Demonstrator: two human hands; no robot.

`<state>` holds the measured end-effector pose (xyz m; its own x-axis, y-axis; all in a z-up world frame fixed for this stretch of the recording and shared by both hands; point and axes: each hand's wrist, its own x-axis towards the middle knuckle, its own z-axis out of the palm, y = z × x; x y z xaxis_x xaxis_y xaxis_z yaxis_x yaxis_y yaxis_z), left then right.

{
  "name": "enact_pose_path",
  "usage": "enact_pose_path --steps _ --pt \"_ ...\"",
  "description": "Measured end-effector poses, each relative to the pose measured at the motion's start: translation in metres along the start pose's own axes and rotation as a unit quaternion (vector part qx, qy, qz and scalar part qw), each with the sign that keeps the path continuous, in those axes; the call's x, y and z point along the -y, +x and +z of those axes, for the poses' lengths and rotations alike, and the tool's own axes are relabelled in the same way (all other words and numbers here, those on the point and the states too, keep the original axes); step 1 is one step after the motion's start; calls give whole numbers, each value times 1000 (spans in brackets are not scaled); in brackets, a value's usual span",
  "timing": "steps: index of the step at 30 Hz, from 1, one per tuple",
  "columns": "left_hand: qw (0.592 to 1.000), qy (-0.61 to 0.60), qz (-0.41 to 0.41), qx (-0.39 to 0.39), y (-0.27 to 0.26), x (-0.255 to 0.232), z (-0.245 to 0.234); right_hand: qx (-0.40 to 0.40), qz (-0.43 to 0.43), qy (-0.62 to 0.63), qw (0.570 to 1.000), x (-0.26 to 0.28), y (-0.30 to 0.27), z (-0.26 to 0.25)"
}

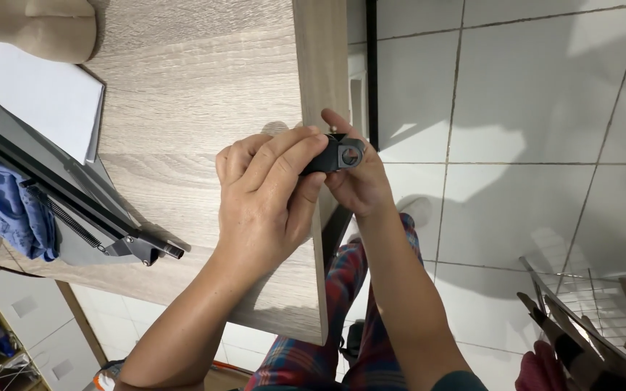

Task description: Assemble a desktop microphone arm with a shock mount, pop filter, and audio cable.

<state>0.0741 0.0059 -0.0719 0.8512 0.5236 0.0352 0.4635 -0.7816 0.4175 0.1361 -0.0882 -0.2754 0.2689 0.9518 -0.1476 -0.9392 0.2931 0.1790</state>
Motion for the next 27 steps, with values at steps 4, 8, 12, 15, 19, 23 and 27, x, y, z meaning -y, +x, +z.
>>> enact_pose_path --steps 4,8,12,15,19,23,27 --pt "1000 -7 -1 2 -1 2 0 -38 3 -94 995 -7 -4 -33" --pt "1000 -22 1 3 -1 3 -1 -37 -108 -94 989 -14 9 -14" --pt "1000 -25 1 1 -1 4 0 -230 -75 -126 962 -5 18 22" --pt "1000 -31 5 -1 0 4 -1 -153 -8 -127 980 -4 8 8" --pt "1000 -27 6 -4 0 5 1 -164 -28 -89 982 -9 4 -3" --pt "1000 -30 -2 -4 1 4 1 -53 -124 -33 990 -12 3 -24" --pt "1000 -30 -6 -3 1 4 3 18 -158 -47 986 -4 11 14"
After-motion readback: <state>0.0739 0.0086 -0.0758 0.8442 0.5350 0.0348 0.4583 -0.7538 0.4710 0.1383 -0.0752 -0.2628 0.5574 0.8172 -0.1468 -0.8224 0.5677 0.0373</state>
